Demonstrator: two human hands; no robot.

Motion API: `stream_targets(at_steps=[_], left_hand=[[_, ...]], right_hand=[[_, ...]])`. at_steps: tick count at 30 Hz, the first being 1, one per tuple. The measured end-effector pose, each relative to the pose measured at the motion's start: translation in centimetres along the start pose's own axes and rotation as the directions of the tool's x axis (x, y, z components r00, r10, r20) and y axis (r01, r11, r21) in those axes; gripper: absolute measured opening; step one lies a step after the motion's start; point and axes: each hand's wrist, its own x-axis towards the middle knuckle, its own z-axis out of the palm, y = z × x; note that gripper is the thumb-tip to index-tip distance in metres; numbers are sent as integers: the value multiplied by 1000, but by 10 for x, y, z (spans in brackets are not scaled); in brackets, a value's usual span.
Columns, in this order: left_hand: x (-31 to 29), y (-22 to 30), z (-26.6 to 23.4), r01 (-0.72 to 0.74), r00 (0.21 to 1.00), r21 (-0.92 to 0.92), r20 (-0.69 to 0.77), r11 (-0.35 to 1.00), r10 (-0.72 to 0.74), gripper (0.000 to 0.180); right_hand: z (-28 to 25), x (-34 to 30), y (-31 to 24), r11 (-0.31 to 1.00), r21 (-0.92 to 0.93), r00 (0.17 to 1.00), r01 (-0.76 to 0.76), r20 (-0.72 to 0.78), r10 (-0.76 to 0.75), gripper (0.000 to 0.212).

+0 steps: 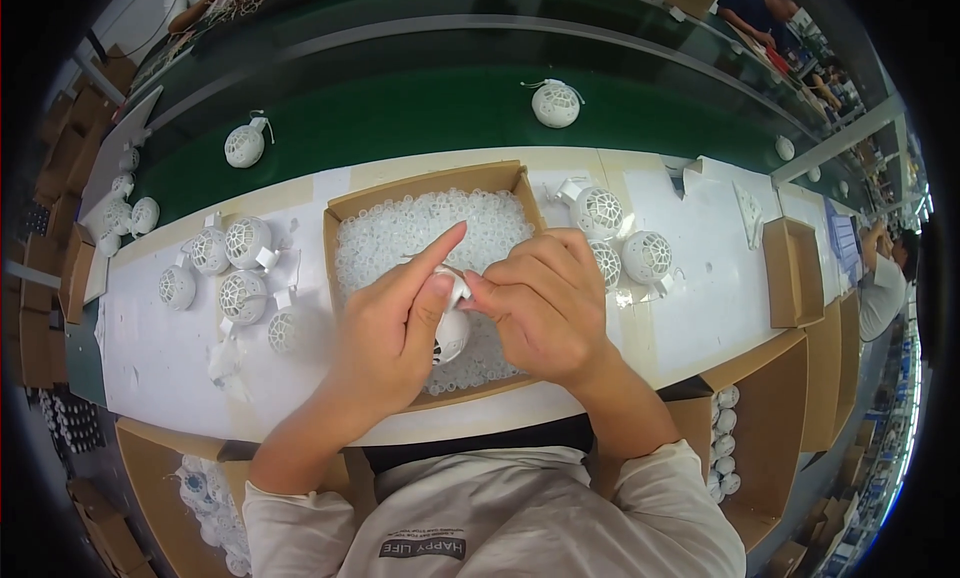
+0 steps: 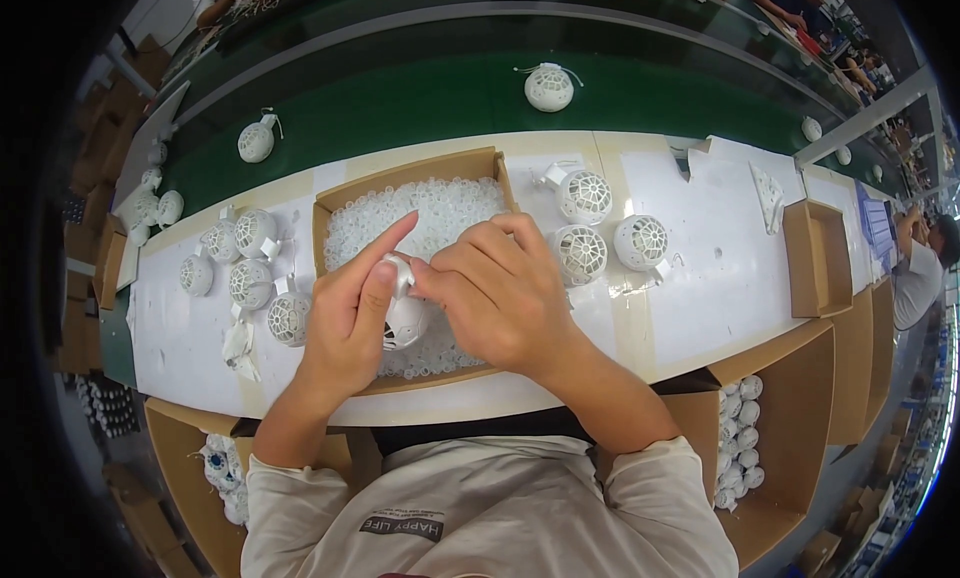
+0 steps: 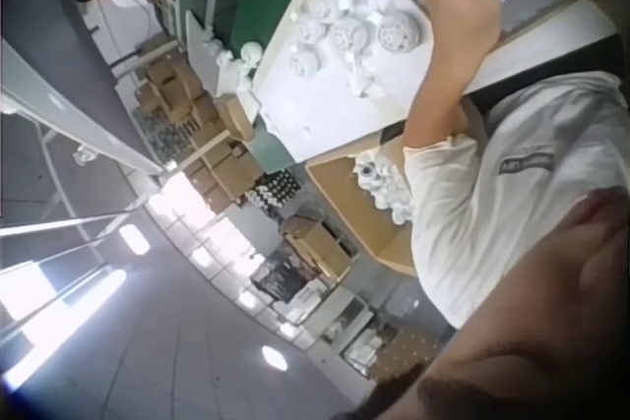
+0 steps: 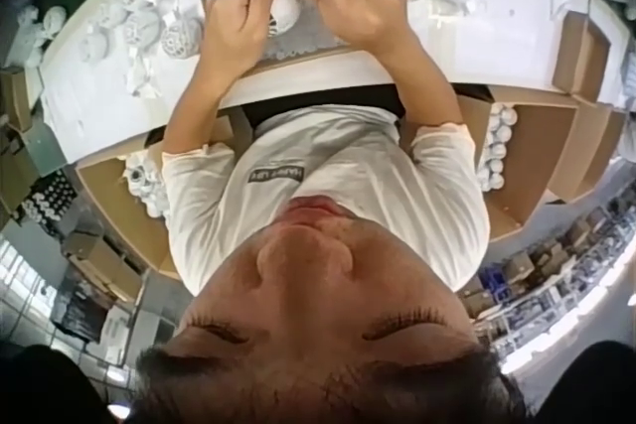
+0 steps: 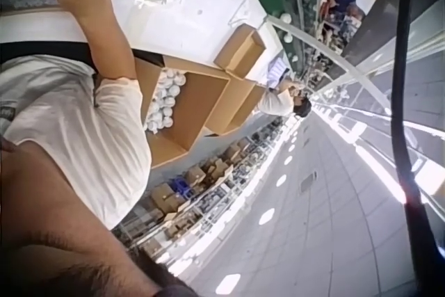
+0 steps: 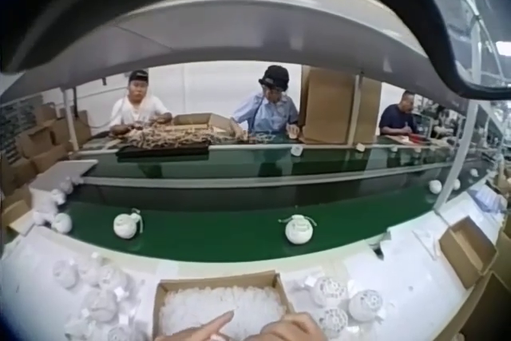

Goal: Attaching strings to small white components and placing them into a box with packaging beads.

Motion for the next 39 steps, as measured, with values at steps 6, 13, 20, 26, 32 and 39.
stream_targets(at_steps=[6,13,20,26,32,39], left_hand=[[6,-6,12,-310,890,579,-103,754,445,42],[-37,7,-36,-279,942,567,3,775,336,44],[-173,16,-174,717,676,551,-396,428,-622,38],[-286,-22,-259,625,735,778,-562,59,-379,48],[-122,-94,-310,452,884,710,-436,541,-167,51],[65,-209,-315,380,826,768,-532,515,183,58]], right_hand=[[0,2,-1,993,-10,990,-114,81,115,19],[0,6,-17,951,170,942,-258,265,208,19],[1,-20,-6,926,-198,843,-321,386,375,18],[3,-5,-8,935,-249,841,-254,422,340,15],[1,-13,0,942,-190,867,-277,374,331,10],[0,-23,-2,957,-203,908,-207,324,265,8]])
